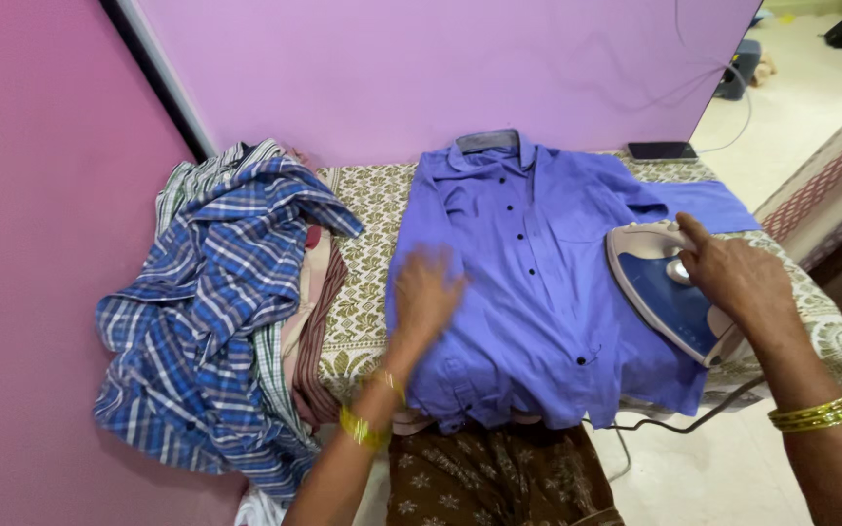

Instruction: The person irons a purple long-sleeved shirt on a patterned table. They smooth the fabric, iron the sleeves and body, and adjust the shirt's position throughout the process.

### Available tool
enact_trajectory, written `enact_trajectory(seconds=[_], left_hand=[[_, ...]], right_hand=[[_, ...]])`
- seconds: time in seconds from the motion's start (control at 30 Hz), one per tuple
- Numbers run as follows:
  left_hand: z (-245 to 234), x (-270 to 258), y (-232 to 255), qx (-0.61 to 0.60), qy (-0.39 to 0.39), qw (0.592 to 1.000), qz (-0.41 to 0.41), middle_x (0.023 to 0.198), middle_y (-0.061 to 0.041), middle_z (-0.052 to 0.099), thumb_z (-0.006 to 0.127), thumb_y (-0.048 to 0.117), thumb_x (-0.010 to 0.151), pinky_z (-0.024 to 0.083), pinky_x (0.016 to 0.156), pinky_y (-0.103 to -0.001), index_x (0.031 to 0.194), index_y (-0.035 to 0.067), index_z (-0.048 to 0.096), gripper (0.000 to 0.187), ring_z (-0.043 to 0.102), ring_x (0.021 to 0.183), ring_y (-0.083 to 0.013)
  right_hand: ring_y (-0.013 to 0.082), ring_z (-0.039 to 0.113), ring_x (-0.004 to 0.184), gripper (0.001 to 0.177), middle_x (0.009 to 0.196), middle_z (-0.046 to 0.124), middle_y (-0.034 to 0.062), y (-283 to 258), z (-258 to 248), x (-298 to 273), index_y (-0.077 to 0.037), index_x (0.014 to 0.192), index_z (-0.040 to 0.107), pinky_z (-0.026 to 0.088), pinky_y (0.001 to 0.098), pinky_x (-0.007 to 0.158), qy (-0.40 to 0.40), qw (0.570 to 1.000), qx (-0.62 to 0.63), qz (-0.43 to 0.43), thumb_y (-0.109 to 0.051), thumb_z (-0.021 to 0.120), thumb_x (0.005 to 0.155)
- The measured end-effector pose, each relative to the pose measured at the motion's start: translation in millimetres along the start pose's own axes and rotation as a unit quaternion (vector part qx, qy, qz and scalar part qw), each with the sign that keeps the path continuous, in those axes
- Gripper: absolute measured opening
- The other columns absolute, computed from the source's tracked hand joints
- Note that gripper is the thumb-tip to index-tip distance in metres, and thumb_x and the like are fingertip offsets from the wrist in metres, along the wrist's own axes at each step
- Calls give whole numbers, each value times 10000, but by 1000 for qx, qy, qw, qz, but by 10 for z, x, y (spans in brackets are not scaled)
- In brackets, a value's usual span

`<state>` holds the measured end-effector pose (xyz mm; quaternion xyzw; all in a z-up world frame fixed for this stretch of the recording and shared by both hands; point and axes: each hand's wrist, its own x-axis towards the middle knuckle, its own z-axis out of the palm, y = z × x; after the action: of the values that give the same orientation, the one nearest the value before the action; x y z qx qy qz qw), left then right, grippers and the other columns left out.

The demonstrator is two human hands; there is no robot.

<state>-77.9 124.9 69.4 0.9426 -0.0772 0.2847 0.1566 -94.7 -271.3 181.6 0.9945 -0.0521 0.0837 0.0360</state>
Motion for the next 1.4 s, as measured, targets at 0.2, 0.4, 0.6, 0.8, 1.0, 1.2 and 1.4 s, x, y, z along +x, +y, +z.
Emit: enact_trajectory(seconds=[0.2,0.4,0.6,0.8,1.0,1.2,1.4], left_hand=[[616,811,-733,-15,-78,982,-171,1178,-254,688,588,281,940,547,923,-533,1270,121,686,380,676,1079,-454],[577,748,-1081,70,-6,985,-158,1135,-216,695,537,210,952,515,926,-532,1105,101,756,288,655,1093,-416],[669,606,-96,-98,52,981,161,1007,-172,707,636,218,886,523,901,-513,976,66,732,201,662,996,-375],[1721,1275,428,-36,14,982,186,937,-155,699,613,141,887,593,692,-478,987,136,744,165,708,864,-359],[2404,2464,94,62,8,988,140,1239,-287,645,612,135,797,606,524,-551,1123,204,763,366,738,769,-439],[2670,2793,126,143,-77,974,160,1123,-185,745,572,136,1019,632,775,-453,1057,92,751,188,763,987,-323],[2858,2522,595,-57,-42,996,58,1305,-251,609,572,112,950,572,900,-536,1410,137,538,462,665,1100,-417]], right_hand=[[419,750,888,646,1006,758,252,24,35,29,-385,1641,329,594,525,779,11,1000,-9,-7,-456,491,1020],[398,761,884,647,990,767,236,82,83,59,-403,1647,304,603,515,792,3,1000,-17,-2,-455,470,1023],[390,764,886,632,995,769,214,18,-1,57,-395,1628,295,604,520,797,-12,1000,-17,13,-450,467,1022],[397,759,892,665,992,772,219,59,50,70,-388,1639,302,598,524,803,5,1000,-12,2,-460,497,1007],[371,767,881,684,986,787,202,42,65,148,-398,1651,255,622,508,796,-30,999,-8,10,-476,470,1006],[365,779,916,678,1036,776,187,47,-3,173,-436,1648,197,621,504,802,-79,997,-21,17,-518,430,1016],[357,790,912,695,1031,782,184,30,-58,157,-451,1664,181,632,495,798,-105,994,-31,31,-535,428,1020]])
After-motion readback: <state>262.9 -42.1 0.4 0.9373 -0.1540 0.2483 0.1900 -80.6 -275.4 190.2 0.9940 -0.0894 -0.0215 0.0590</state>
